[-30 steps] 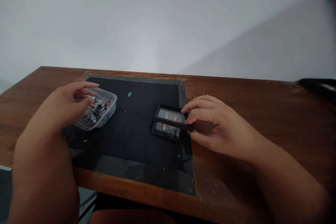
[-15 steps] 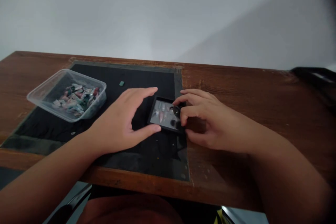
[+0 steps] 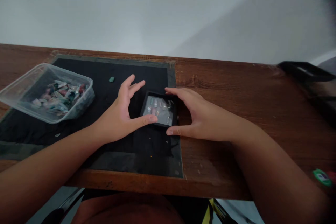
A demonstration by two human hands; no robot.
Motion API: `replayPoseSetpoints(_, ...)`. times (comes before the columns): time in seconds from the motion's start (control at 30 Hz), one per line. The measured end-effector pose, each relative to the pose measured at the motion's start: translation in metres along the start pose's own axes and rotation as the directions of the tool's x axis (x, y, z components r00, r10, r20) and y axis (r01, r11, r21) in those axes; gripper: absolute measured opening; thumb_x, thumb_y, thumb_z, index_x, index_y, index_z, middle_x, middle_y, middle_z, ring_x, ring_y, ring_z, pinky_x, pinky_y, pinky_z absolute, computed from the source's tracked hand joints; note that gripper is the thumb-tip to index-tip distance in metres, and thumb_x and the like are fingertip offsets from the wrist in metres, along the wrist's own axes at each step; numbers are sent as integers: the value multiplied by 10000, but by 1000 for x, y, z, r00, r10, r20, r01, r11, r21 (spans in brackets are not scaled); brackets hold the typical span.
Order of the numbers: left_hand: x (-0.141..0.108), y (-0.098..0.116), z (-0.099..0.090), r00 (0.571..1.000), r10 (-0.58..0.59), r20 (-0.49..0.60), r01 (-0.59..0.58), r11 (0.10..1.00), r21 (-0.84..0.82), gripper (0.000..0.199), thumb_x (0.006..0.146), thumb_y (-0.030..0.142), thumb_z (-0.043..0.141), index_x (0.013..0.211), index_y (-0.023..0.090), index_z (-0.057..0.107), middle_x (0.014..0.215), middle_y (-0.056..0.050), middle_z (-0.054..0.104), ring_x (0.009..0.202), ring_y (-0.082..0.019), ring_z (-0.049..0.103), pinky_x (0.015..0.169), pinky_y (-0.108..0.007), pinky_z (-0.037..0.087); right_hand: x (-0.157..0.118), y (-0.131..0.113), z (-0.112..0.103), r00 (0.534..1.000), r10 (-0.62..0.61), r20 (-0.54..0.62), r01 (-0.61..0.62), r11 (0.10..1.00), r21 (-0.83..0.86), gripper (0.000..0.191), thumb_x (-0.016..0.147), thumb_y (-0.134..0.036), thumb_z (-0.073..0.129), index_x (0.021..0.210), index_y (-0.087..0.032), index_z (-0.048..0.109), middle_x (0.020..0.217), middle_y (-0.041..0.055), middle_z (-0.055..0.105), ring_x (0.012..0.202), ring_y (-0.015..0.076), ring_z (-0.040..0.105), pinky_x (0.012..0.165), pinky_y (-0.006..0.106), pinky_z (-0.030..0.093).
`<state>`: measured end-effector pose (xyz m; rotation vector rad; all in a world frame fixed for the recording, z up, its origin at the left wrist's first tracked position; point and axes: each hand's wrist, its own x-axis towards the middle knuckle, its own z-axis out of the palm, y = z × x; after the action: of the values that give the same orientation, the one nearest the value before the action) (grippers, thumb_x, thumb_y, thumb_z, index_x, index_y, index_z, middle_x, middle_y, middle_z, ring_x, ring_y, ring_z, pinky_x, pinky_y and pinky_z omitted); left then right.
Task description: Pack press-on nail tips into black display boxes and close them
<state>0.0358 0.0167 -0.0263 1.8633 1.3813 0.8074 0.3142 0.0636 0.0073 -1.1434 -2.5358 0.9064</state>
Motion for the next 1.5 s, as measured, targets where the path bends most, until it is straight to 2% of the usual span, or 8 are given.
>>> replayPoseSetpoints(0.13,3,-3,-2,998,57,-10,-57,998,-13,1263,816,642,863,1707,321,28,1775,-186,328,1667,-414,257,1344,-695,225,1,-2,0,998,58,14,-58,998,7,1122,760,-633,877,1676,-205,391,1703,165,448,1573,439,410,1266,657,412)
replayPoseSetpoints(0.47,2,-9,-3,995,77,64,-78,997,20,1220,811,614,880,1709,362,92,1725,-166,420,1624,-440,353,1316,-697,305,2,4,1,1000,-1,-17,1,1000,5,1096,741,-615,910,1651,-220,443,1663,156,503,1556,440,431,1266,662,406)
replayPoseSetpoints(0.6,2,-13,-3,987,151,60,-155,987,54,1277,716,571,959,1696,356,169,1654,-167,480,1563,-450,443,1298,-685,351,2,5,4,999,-47,-10,47,999,-24,1162,783,-638,871,1699,-159,339,1671,202,481,1557,454,423,1265,682,391)
replayPoseSetpoints(0.77,1,-8,-4,969,247,10,-246,964,102,1168,716,460,960,1636,300,259,1482,-167,538,1445,-399,547,1228,-638,457,3,7,12,989,-142,-28,140,987,-83,1258,785,-596,883,1736,-152,189,1646,247,490,1534,475,451,1229,713,410)
replayPoseSetpoints(0.83,0,-3,-4,947,319,-47,-313,944,106,1115,707,387,959,1603,294,301,1460,-161,523,1424,-380,546,1226,-629,456,4,7,13,978,-194,-76,187,978,-88,1249,764,-532,907,1730,-177,200,1618,237,520,1484,463,512,1203,697,442)
replayPoseSetpoints(1.0,-1,7,-4,823,538,-181,-515,842,161,1030,704,303,937,1556,292,359,1444,-134,459,1374,-344,533,1223,-594,458,4,-1,9,907,-328,-263,310,944,-109,1144,724,-390,908,1690,-248,312,1519,158,610,1382,405,600,1202,619,453)
replayPoseSetpoints(1.3,0,11,0,678,657,-330,-645,747,161,1011,666,268,953,1511,298,399,1377,-101,468,1304,-331,561,1129,-570,540,3,-13,13,846,-377,-376,401,916,-17,1119,729,-276,865,1690,-329,293,1620,102,515,1464,360,526,1262,563,408)
replayPoseSetpoints(1.5,0,9,-1,753,589,-294,-577,805,135,945,716,260,914,1479,332,361,1422,-100,467,1364,-329,531,1180,-584,520,6,-11,15,850,-353,-392,397,917,35,1051,773,-275,853,1678,-321,320,1615,99,515,1465,334,530,1250,530,444)
